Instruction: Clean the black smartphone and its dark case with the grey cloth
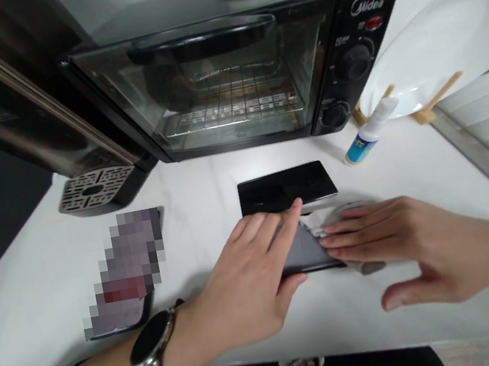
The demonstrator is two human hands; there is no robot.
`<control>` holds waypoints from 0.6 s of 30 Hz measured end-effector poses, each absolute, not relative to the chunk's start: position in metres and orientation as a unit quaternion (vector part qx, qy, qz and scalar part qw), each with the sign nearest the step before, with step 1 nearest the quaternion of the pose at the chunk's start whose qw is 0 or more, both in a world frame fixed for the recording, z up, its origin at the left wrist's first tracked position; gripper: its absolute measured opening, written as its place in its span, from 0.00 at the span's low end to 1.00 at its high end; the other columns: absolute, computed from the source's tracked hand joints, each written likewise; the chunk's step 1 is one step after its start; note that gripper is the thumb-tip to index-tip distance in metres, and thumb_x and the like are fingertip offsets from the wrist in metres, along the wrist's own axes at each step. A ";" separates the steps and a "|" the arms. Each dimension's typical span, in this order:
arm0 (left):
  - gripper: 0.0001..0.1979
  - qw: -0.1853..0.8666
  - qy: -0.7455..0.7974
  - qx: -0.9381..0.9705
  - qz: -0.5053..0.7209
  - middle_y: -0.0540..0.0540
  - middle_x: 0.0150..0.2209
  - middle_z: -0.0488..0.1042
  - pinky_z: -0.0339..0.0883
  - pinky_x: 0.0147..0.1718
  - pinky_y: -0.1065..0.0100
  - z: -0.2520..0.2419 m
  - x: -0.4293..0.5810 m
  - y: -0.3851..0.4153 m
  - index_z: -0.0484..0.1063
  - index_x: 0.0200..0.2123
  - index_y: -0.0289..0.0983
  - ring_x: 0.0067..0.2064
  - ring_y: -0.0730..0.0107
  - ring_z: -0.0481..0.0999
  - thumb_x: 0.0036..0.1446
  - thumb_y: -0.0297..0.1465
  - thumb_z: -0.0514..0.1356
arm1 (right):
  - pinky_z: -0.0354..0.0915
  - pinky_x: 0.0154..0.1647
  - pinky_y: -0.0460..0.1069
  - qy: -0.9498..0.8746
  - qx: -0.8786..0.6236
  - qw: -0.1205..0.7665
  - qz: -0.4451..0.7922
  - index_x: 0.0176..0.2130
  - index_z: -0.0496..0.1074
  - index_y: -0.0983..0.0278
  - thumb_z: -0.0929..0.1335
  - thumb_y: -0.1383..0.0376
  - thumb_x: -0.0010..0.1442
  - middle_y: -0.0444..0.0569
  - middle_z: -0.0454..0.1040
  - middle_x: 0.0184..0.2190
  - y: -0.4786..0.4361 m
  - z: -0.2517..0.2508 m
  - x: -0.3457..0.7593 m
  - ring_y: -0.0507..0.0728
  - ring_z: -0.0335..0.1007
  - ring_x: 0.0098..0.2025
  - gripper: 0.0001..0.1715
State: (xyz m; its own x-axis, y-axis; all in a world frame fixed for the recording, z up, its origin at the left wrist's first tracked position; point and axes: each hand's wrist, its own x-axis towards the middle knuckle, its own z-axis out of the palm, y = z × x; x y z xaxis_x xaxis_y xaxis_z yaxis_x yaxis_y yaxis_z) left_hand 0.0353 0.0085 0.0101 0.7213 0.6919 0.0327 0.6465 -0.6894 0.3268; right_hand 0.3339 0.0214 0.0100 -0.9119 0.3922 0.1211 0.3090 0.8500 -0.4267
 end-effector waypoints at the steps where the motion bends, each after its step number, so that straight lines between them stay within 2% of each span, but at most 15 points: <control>1: 0.46 0.154 0.365 0.915 0.079 0.36 0.61 0.68 0.64 0.61 0.47 0.009 0.035 0.009 0.38 0.78 0.34 0.59 0.47 0.66 0.68 0.39 0.60 | 0.59 0.76 0.57 -0.956 -0.175 0.103 0.212 0.68 0.68 0.67 0.71 0.46 0.68 0.54 0.74 0.66 0.020 0.010 0.321 0.61 0.67 0.71 0.41; 4: 0.45 0.166 0.361 0.914 0.085 0.36 0.59 0.69 0.65 0.60 0.48 0.008 0.036 0.010 0.39 0.78 0.33 0.58 0.49 0.66 0.67 0.36 0.60 | 0.51 0.79 0.59 -0.957 -0.148 0.107 0.223 0.70 0.64 0.71 0.71 0.46 0.67 0.58 0.69 0.69 0.022 0.009 0.283 0.63 0.60 0.75 0.45; 7: 0.47 0.163 0.363 0.913 0.088 0.37 0.58 0.69 0.64 0.61 0.47 0.007 0.035 0.011 0.37 0.78 0.32 0.58 0.49 0.65 0.65 0.32 0.60 | 0.48 0.80 0.61 -0.956 -0.142 0.097 0.237 0.68 0.67 0.68 0.71 0.49 0.68 0.57 0.70 0.69 0.030 0.007 0.263 0.63 0.60 0.75 0.39; 9: 0.47 0.157 0.362 0.915 0.088 0.37 0.58 0.68 0.64 0.61 0.46 0.007 0.035 0.010 0.37 0.78 0.33 0.58 0.48 0.64 0.66 0.32 0.60 | 0.52 0.79 0.62 -0.956 -0.140 0.105 0.236 0.69 0.66 0.67 0.72 0.50 0.68 0.58 0.70 0.69 0.033 0.006 0.264 0.63 0.61 0.74 0.39; 11: 0.46 0.155 0.360 0.916 0.085 0.37 0.59 0.68 0.63 0.62 0.46 0.008 0.035 0.010 0.37 0.78 0.33 0.59 0.48 0.64 0.67 0.34 0.60 | 0.59 0.75 0.61 -0.956 -0.156 0.119 0.220 0.70 0.63 0.70 0.72 0.48 0.66 0.63 0.68 0.70 0.034 0.005 0.273 0.65 0.60 0.75 0.45; 13: 0.45 0.151 0.364 0.916 0.082 0.36 0.60 0.67 0.63 0.62 0.45 0.008 0.035 0.010 0.38 0.78 0.32 0.59 0.47 0.64 0.68 0.37 0.60 | 0.65 0.72 0.62 -0.958 -0.180 0.130 0.180 0.69 0.63 0.72 0.72 0.44 0.66 0.64 0.71 0.68 0.034 0.005 0.288 0.68 0.65 0.72 0.47; 16: 0.44 0.136 0.379 0.911 0.087 0.36 0.60 0.67 0.63 0.62 0.45 0.008 0.035 0.009 0.39 0.78 0.32 0.59 0.47 0.64 0.70 0.40 0.58 | 0.66 0.71 0.65 -0.962 -0.212 0.140 0.097 0.65 0.69 0.70 0.69 0.46 0.69 0.60 0.77 0.62 0.035 0.006 0.310 0.67 0.76 0.64 0.38; 18: 0.44 0.128 0.389 0.908 0.092 0.35 0.61 0.67 0.63 0.62 0.44 0.007 0.035 0.009 0.40 0.78 0.32 0.59 0.46 0.64 0.70 0.42 0.58 | 0.68 0.70 0.64 -0.961 -0.223 0.149 0.063 0.63 0.72 0.70 0.68 0.50 0.71 0.58 0.79 0.61 0.033 0.007 0.318 0.67 0.78 0.62 0.32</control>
